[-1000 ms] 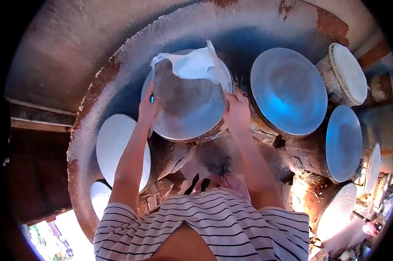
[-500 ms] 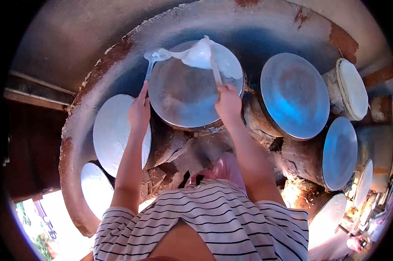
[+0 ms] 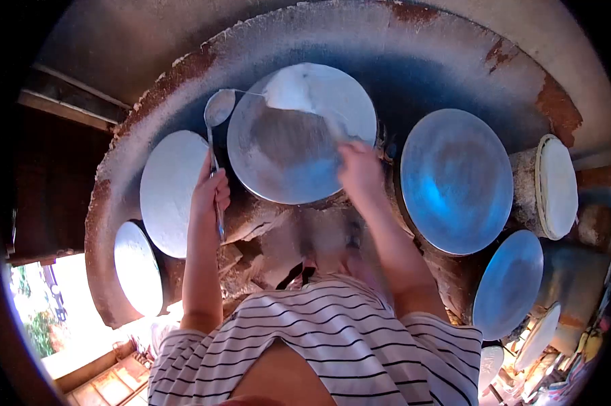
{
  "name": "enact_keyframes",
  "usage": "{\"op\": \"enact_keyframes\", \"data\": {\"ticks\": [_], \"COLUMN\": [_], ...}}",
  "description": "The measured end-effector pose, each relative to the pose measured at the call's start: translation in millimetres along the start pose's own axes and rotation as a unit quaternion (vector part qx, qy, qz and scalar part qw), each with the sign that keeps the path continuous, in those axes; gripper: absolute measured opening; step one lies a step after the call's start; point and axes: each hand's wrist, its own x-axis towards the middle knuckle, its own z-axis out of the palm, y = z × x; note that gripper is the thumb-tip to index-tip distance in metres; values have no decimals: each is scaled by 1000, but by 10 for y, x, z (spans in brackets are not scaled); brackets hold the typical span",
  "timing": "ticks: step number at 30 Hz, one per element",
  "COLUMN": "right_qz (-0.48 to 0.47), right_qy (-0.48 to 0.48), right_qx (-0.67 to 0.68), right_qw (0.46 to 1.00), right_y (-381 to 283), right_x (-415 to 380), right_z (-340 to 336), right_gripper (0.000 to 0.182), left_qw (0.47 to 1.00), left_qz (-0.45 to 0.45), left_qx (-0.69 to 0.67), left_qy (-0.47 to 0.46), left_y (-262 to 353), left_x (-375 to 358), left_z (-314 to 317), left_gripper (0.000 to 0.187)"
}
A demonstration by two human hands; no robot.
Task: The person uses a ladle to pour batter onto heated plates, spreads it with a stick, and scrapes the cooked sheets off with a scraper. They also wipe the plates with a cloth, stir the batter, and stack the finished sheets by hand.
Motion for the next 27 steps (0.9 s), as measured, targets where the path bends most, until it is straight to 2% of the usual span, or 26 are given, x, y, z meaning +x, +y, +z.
{"op": "enact_keyframes", "data": {"ticks": [3,4,5,7,8,10,12,16,20,22,23,25,26,27], "right_qz": [-38,-37,-37,-45,-35,-69,-111,-171,-263,-193,-204,-209,-240,-255], "right_qy": [-24,-29,-37,-18,-18,-104,-131,-206,-210,-186,-131,-96,-128,-177], "right_qx": [30,37,44,-5,-9,52,84,125,166,184,120,78,64,136], "right_qw": [999,998,998,999,999,991,982,955,927,946,963,970,960,941], "right_y": [-242,-163,-36,445,603,480,310,233,673,915,970,881,844,665], "right_x": [243,324,387,471,530,698,845,856,1051,1332,1482,1573,1573,1508], "right_z": [127,-1,-131,-340,-344,-241,-15,-32,-620,-722,-634,-328,-36,101], "right_gripper": [34,34,34,35,35,32,32,34,31,26,23,19,19,23], "left_qw": [990,980,941,947,948,986,995,985,981,980,979,979,978,976], "left_qz": [-41,-56,-49,-2,24,59,77,103,110,117,120,121,134,141], "left_qx": [-132,-185,-277,-268,-266,-149,-53,-28,5,22,31,17,10,2], "left_qy": [-33,-53,-186,-179,-170,-45,43,132,158,162,163,161,161,167], "left_y": [-43,-26,-54,49,88,69,9,-140,-131,-118,-118,-101,-87,-89], "left_x": [-35,-80,-104,-319,-448,-554,-600,-833,-1036,-1015,-951,-805,-707,-663], "left_z": [232,259,150,274,357,604,832,923,843,825,823,856,909,970], "left_gripper": [52,49,46,47,48,55,59,62,63,63,63,64,64,64]}}
